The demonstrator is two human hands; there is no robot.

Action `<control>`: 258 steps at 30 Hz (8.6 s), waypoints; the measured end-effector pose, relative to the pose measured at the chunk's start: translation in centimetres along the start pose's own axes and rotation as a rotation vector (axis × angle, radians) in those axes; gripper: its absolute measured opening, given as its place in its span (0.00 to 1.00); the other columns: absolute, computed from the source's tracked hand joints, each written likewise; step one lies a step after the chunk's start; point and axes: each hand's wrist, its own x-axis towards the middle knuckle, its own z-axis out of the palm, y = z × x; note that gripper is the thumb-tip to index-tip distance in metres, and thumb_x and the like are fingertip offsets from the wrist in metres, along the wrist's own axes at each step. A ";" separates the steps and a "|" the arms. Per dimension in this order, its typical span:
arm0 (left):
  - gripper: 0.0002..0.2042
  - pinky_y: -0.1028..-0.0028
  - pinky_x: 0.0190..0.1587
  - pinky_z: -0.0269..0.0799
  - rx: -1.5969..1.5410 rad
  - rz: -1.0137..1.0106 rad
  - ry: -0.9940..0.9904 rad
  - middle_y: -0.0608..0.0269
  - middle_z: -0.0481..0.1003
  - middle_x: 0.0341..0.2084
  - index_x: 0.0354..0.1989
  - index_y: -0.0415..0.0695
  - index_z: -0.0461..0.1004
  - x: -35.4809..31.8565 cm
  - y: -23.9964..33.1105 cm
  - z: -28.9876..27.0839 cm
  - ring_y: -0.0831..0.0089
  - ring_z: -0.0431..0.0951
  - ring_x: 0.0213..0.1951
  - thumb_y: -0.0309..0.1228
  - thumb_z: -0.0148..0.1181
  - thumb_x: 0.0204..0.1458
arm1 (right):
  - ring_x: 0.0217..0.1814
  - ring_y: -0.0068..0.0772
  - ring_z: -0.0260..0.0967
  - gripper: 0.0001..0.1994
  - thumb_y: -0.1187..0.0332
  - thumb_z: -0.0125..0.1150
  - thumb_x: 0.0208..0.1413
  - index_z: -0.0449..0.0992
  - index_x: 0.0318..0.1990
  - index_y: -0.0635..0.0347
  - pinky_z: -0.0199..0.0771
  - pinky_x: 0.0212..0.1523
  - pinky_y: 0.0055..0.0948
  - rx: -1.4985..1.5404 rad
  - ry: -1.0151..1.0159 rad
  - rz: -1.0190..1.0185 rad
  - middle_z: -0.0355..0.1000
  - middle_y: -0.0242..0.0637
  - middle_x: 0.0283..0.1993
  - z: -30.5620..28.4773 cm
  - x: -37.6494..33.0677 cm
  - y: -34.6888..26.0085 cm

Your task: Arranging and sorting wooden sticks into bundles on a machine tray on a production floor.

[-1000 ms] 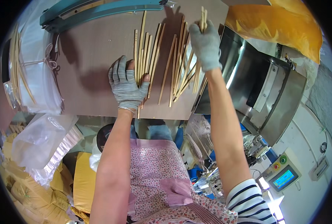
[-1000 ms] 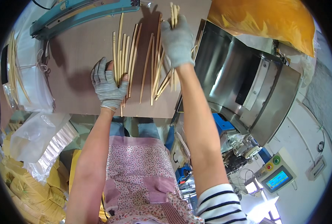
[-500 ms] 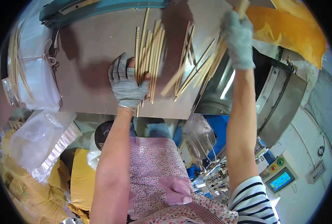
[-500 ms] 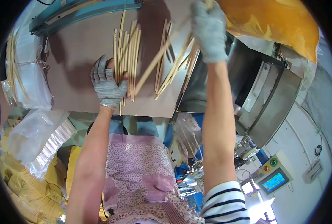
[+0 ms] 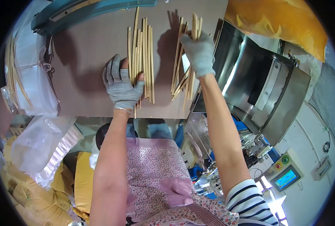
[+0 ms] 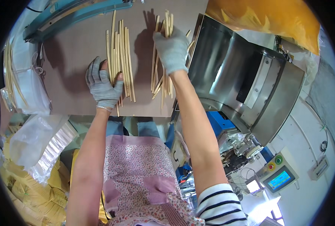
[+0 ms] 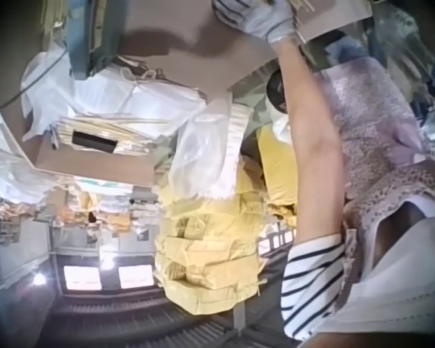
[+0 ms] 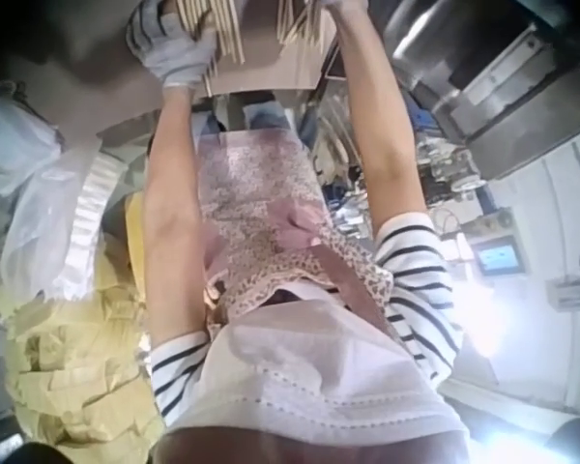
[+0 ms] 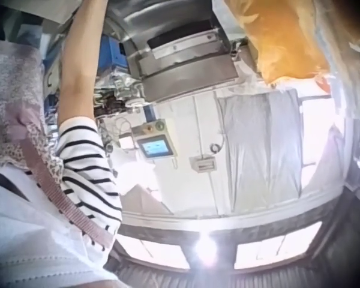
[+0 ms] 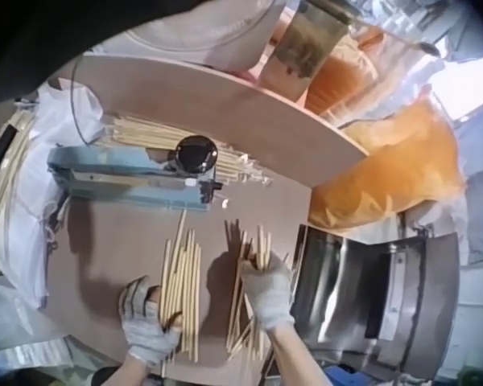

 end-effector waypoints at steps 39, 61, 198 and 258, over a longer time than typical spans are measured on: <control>0.10 0.59 0.50 0.60 -0.119 -0.159 0.105 0.56 0.68 0.49 0.27 0.44 0.71 -1.2 -2.6 -1.5 0.55 0.66 0.47 0.31 0.65 0.37 | 0.33 0.53 0.73 0.16 0.61 0.65 0.44 0.73 0.33 0.64 0.73 0.36 0.43 -0.405 -0.083 0.056 0.74 0.51 0.28 10.5 -5.8 -7.0; 0.11 0.85 0.25 0.61 -1.184 -0.769 -0.530 0.73 0.71 0.20 0.36 0.37 0.76 2.1 3.5 -8.4 0.90 0.64 0.22 0.32 0.54 0.58 | 0.14 0.15 0.48 0.16 0.66 0.59 0.55 0.72 0.46 0.68 0.46 0.15 0.20 1.328 -0.736 0.351 0.55 0.22 0.14 2.8 -6.3 -2.5; 0.18 0.40 0.59 0.43 0.112 0.224 -0.031 0.52 0.61 0.55 0.31 0.45 0.69 -1.6 8.2 4.2 0.54 0.57 0.60 0.43 0.64 0.38 | 0.39 0.50 0.72 0.22 0.75 0.63 0.36 0.72 0.45 0.61 0.72 0.39 0.39 -0.103 -0.461 -0.354 0.73 0.47 0.39 -12.1 -18.0 2.9; 0.07 0.63 0.38 0.68 0.088 0.393 -0.620 0.60 0.72 0.29 0.27 0.46 0.75 7.2 -1.6 -3.1 0.58 0.74 0.34 0.33 0.63 0.40 | 0.35 0.48 0.71 0.21 0.72 0.59 0.41 0.68 0.47 0.59 0.72 0.35 0.41 -0.599 -0.342 -0.519 0.72 0.47 0.36 3.2 -10.6 3.0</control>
